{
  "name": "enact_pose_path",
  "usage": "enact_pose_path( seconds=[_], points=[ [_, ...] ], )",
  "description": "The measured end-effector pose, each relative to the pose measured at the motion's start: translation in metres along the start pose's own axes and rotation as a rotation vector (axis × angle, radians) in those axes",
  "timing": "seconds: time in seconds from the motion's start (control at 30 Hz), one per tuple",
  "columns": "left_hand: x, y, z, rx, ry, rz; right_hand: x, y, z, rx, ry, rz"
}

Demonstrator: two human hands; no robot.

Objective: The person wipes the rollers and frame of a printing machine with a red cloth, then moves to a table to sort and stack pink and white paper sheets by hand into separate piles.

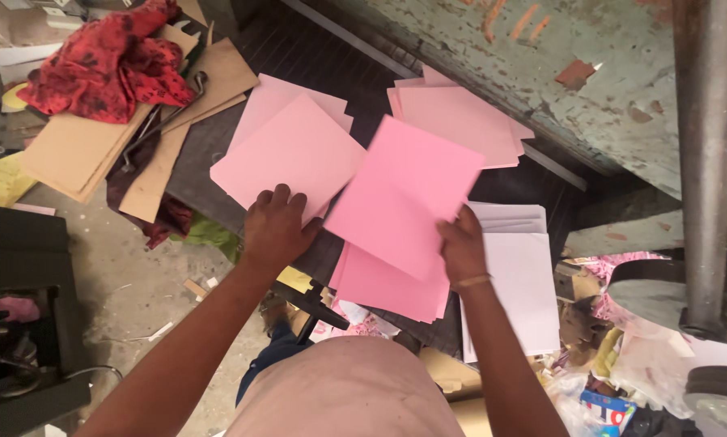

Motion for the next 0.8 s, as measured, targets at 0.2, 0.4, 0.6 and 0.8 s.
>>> enact_pose_path(
  seconds=[0.2, 0.4, 0.6, 0.8],
  points=[
    [0.009, 0.0, -0.002, -0.024, -0.05, -0.028, -0.041, -0.011, 0.048, 0.221, -0.039, -0.095],
    [0.023, -0.008, 0.003, -0.014, 0.041, 0.145, -0.029, -0.008, 0.062, -0.163, 0.215, 0.913],
    [0.031, -0.025, -0.011, -0.173, -0.059, 0.234, 0.019, -0.025, 0.047, -0.474, 0.117, 0.756],
    [0.032, -0.039, -0.023, -0.265, -0.211, 0.282, 0.077, 0.02, 0.011, -0.248, -0.199, 0.672]
  ],
)
Point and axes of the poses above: each hand's wrist, its own z-axis away from the middle knuckle, its own x-axis out of the palm, y = z × x, the point moved 2 cm from there along -z, towards the middle knuckle, and after that the axes turned 14 degrees about -z, right-handed, at the moved point
